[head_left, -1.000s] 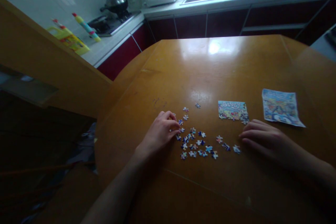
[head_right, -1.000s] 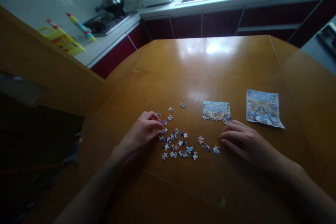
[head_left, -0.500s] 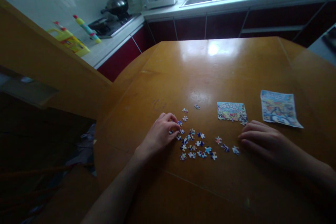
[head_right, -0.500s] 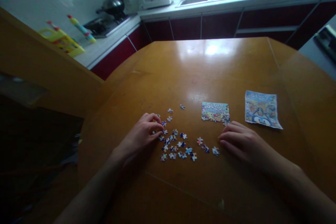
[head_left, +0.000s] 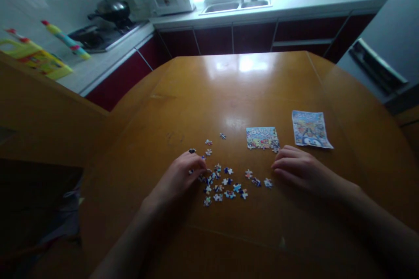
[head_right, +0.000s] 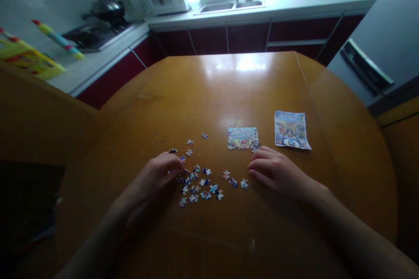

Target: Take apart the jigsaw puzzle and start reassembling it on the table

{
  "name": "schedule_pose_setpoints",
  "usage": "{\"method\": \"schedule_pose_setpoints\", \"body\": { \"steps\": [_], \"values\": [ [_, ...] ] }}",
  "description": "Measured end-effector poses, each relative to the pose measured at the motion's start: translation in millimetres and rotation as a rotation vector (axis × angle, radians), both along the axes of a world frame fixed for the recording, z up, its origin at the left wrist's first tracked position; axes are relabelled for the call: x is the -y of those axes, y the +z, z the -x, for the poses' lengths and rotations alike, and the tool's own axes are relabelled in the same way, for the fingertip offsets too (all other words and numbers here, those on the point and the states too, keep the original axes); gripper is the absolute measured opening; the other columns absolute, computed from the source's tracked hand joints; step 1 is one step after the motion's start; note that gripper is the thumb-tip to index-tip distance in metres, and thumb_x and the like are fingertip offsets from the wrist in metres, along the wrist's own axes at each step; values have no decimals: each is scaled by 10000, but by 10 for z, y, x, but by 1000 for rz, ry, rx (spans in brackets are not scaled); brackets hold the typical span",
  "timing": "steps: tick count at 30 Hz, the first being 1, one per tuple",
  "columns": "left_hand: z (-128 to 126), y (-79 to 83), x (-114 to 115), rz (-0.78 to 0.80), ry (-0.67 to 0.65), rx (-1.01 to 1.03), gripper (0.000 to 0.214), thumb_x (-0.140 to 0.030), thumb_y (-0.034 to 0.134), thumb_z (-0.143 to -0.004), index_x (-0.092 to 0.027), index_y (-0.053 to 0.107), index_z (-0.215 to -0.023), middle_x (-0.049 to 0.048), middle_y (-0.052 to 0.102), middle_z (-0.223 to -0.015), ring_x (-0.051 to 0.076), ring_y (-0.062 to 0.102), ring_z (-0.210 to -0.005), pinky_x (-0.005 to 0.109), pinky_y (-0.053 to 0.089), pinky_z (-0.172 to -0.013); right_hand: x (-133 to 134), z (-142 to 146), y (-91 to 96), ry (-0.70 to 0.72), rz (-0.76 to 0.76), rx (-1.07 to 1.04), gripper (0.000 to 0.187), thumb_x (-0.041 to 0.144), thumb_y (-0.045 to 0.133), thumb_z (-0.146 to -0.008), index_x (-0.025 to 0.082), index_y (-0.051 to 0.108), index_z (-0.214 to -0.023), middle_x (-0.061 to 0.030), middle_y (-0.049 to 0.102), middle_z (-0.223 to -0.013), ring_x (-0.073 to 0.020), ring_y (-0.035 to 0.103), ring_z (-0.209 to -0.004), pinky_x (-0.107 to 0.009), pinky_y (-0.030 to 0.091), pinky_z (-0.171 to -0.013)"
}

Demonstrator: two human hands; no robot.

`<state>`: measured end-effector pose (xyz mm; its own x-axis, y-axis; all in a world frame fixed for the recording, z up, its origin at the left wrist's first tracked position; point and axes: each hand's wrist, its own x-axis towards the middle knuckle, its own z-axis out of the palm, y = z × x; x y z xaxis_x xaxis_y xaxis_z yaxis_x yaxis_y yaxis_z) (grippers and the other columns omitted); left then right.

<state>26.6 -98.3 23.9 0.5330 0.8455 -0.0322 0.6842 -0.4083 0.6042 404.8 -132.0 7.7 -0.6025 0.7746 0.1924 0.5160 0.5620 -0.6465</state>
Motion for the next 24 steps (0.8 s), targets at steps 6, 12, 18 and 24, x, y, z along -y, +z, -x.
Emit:
{"method": "schedule_pose_setpoints", "body": {
  "steps": [6, 12, 18, 24],
  "values": [
    [-480, 52, -96, 26, 87, 141, 69, -247, 664, -864, -196, 699, -835, 6, 685, -789, 133, 569, -687, 251, 434, -647, 8, 0, 3, 5, -8, -23, 169, 242, 535, -963, 207, 699, -936, -71, 649, -898, -182, 564, -846, -332, 468, -734],
    [-1086, -91, -384, 96, 29, 184, 86, -200, 665, -823, -189, 750, -822, 19, 748, -788, 146, 639, -719, 266, 471, -687, 37, 32, 39, 4, -29, -11, 179, 242, 527, -967, 196, 695, -926, -68, 643, -879, -179, 557, -838, -333, 467, -736],
    [-1295, -174, -427, 146, 90, 151, 115, -199, 645, -808, -179, 757, -826, 26, 755, -775, 148, 655, -690, 263, 491, -654, 44, 46, 65, 11, -11, -3, 187, 266, 520, -973, 205, 689, -922, -62, 644, -887, -181, 556, -857, -336, 474, -765],
    [-1319, -216, -383, 175, 165, 176, 112, -195, 641, -789, -175, 748, -815, 27, 752, -771, 151, 667, -695, 252, 500, -625, 39, 55, 46, 34, 11, 7, 201, 255, 501, -979, 206, 687, -920, -57, 635, -881, -177, 547, -849, -334, 470, -764]
  ]
}}
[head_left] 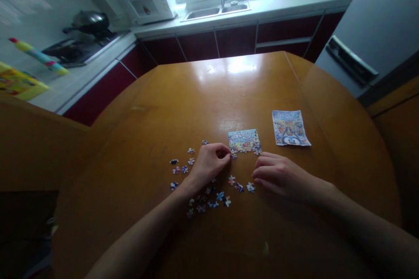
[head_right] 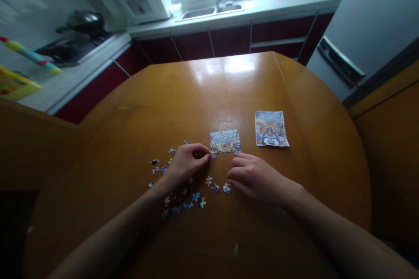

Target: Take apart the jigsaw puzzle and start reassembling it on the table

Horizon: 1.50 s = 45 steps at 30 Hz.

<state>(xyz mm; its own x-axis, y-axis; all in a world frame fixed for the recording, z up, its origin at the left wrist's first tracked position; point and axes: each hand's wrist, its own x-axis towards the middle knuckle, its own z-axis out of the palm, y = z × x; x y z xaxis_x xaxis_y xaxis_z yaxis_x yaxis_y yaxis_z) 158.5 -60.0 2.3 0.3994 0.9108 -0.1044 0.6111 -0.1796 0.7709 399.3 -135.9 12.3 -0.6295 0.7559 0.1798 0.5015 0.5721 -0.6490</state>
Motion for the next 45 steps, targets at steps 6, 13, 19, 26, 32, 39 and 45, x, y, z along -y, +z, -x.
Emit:
{"method": "schedule_pose_setpoints", "body": {
  "steps": [6, 13, 19, 26, 32, 39, 45],
  "values": [
    [29, 43, -14, -3, -2, -4, 107, -191, 647, -773, -170, 746, -809, 27, 747, -762, 147, 656, -687, 259, 495, -638, -3, 6, -17, -5, -3, 9, 212, 261, 498, -983, 198, 690, -920, -59, 629, -875, -176, 544, -839, -334, 467, -750],
    [263, 220, -137, 41, 6, -46, 110, -249, 667, -752, -172, 746, -760, 41, 745, -741, 156, 650, -665, 268, 489, -619, -48, -89, -33, -207, -47, -1, 196, 244, 516, -965, 197, 689, -887, -64, 660, -865, -182, 579, -818, -344, 472, -737],
    [316, 171, -158, 73, -36, -115, 116, -247, 666, -720, -176, 756, -738, 43, 748, -712, 157, 656, -639, 256, 478, -577, -143, -277, -91, -710, -86, -93, 187, 291, 542, -938, 209, 696, -871, -79, 706, -898, -212, 619, -782, -384, 490, -706],
    [390, 182, -192, 64, -131, -183, 160, -316, 674, -757, -211, 792, -785, 43, 769, -737, 168, 675, -632, 247, 460, -533, -153, -262, -99, -712, -87, -116, 200, 316, 546, -923, 214, 710, -871, -97, 714, -903, -245, 645, -837, -417, 510, -737],
    [575, 367, -371, -2, -84, -231, 193, -357, 702, -753, -218, 799, -845, 59, 784, -839, 191, 667, -696, 284, 481, -608, -141, -243, -97, -736, -70, -123, 175, 279, 556, -919, 207, 715, -912, -96, 712, -947, -242, 645, -889, -417, 507, -781],
    [899, 612, -584, 18, 6, -266, 298, -462, 718, -741, -219, 791, -897, 54, 771, -852, 189, 654, -700, 280, 492, -629, -143, -210, -109, -713, -74, -103, 191, 245, 545, -902, 205, 721, -967, -97, 707, -949, -246, 633, -911, -421, 500, -800],
    [1247, 773, -747, -125, 83, -317, 339, -491, 712, -742, -203, 789, -904, 79, 767, -929, 217, 671, -815, 309, 488, -720, -133, -208, -102, -729, -62, -92, 190, 258, 541, -908, 206, 717, -959, -99, 705, -968, -253, 639, -891, -425, 505, -778]
  ]
}}
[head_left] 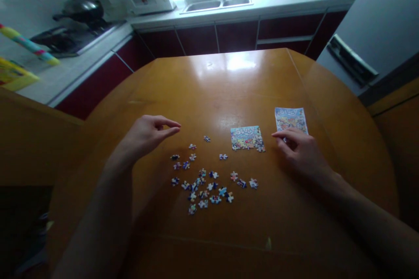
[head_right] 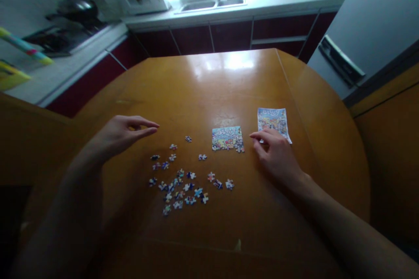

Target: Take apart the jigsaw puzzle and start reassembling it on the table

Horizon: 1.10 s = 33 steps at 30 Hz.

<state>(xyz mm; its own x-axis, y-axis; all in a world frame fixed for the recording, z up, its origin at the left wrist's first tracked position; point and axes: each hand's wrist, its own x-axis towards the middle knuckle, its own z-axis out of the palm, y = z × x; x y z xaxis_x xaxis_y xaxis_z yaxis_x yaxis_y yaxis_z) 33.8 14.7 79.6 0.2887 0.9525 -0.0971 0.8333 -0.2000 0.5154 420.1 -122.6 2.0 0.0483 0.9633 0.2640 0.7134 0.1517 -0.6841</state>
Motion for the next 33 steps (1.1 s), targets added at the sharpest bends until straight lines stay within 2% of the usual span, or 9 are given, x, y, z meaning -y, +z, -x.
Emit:
{"method": "schedule_pose_setpoints", "body": {
  "steps": [3, 7, 13, 19, 24, 28, 33],
  "values": [
    [26, -23, -13, 16, -35, -23, 330, -483, 709, -745, -204, 789, -900, 72, 764, -909, 207, 660, -786, 306, 474, -706, 0, -12, -27, 6, 10, 11, 181, 269, 554, -904, 207, 714, -961, -93, 703, -961, -252, 643, -877, -425, 507, -772],
    [-64, -146, -14, 61, -95, -41, 273, -440, 721, -748, -215, 789, -888, 61, 759, -903, 201, 650, -773, 303, 468, -683, 1, -28, -54, 7, 12, 29, 179, 278, 559, -902, 220, 714, -969, -88, 711, -989, -261, 652, -905, -439, 514, -786],
    [-85, -301, -55, 20, -152, -94, 203, -339, 744, -748, -223, 796, -906, 58, 748, -907, 189, 636, -783, 303, 477, -726, -5, -25, -33, -4, -19, 25, 188, 298, 557, -901, 228, 726, -948, -98, 722, -1002, -278, 672, -935, -458, 525, -825],
    [-37, -304, -76, 78, -209, -135, 137, -303, 730, -746, -198, 806, -789, 57, 726, -854, 171, 637, -758, 274, 472, -718, -8, -33, -53, -13, 7, 28, 188, 316, 563, -893, 232, 723, -940, -79, 723, -990, -258, 677, -884, -424, 523, -796],
    [-88, -332, -34, 216, -189, -173, 153, -275, 730, -701, -187, 806, -800, 48, 717, -797, 176, 637, -749, 255, 464, -673, 2, -50, -76, -6, 21, 24, 176, 317, 565, -892, 236, 712, -945, -75, 715, -990, -254, 669, -883, -426, 509, -826],
    [-121, -353, -34, 244, -208, -168, 199, -266, 729, -678, -174, 800, -839, 44, 713, -785, 168, 629, -736, 245, 458, -663, 5, -55, -90, 0, 24, 35, 186, 337, 563, -895, 235, 714, -931, -78, 721, -1018, -272, 668, -939, -442, 500, -859],
    [95, -342, -120, 316, -219, -214, 206, -288, 731, -655, -172, 790, -815, 33, 717, -761, 159, 628, -702, 228, 431, -608, 5, -59, -101, 9, -3, 38, 220, 364, 579, -887, 206, 726, -926, -80, 723, -1005, -260, 669, -914, -420, 498, -848]
  ]
}}
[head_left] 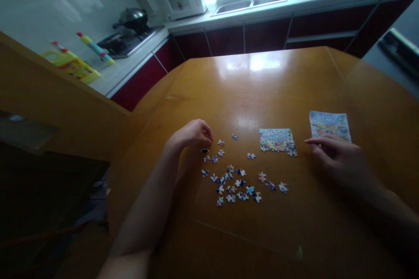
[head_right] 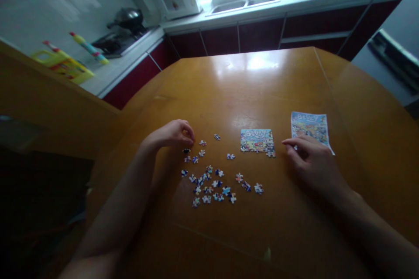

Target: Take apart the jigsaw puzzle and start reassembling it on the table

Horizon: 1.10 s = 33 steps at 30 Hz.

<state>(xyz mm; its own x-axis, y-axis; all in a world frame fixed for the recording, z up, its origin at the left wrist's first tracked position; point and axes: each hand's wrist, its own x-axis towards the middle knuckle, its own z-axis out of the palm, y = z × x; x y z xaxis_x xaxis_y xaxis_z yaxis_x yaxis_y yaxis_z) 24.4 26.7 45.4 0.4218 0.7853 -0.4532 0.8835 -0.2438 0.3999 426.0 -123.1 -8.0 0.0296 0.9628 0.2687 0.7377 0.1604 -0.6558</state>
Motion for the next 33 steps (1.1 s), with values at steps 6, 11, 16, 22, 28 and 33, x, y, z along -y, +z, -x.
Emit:
{"method": "schedule_pose_setpoints", "body": {
  "steps": [6, 11, 16, 22, 28, 33],
  "values": [
    [292, 14, -71, 125, -46, -118, 245, -365, 748, -650, -172, 777, -799, 29, 734, -758, 161, 632, -685, 227, 395, -576, -2, 15, 19, -10, 23, 17, 239, 357, 572, -886, 186, 732, -936, -92, 723, -1001, -251, 672, -892, -389, 502, -795],
    [262, 2, -62, 156, -83, -127, 264, -399, 765, -634, -170, 761, -766, 22, 711, -713, 153, 597, -659, 232, 366, -566, -11, -10, -7, -32, 3, 19, 249, 371, 582, -863, 184, 738, -917, -99, 734, -1017, -262, 681, -915, -408, 501, -843],
    [237, -5, -43, 165, -95, -130, 262, -409, 764, -627, -171, 739, -735, 6, 674, -673, 142, 561, -620, 236, 340, -543, -16, -36, -32, -55, -1, 29, 268, 394, 577, -850, 198, 745, -924, -86, 740, -1005, -257, 687, -870, -386, 513, -760],
    [209, 38, -4, 174, -91, -139, 260, -408, 759, -636, -171, 729, -738, 1, 664, -675, 137, 556, -627, 234, 337, -541, -10, -45, -54, -69, -14, 11, 241, 393, 590, -841, 222, 741, -920, -67, 740, -1007, -256, 693, -899, -377, 519, -769],
    [135, 79, 62, 175, -100, -173, 375, -478, 814, -583, -169, 690, -756, -13, 643, -673, 124, 536, -613, 228, 327, -529, -13, -54, -57, -77, -10, 25, 249, 401, 576, -847, 225, 739, -910, -71, 743, -1023, -271, 691, -944, -387, 520, -797],
    [84, 94, 112, 161, -100, -153, 435, -501, 841, -556, -169, 669, -779, -12, 641, -693, 121, 531, -602, 228, 326, -514, -12, -18, -1, -42, 21, 54, 245, 370, 580, -860, 190, 739, -912, -99, 742, -1023, -266, 688, -931, -383, 513, -820]
  ]
}}
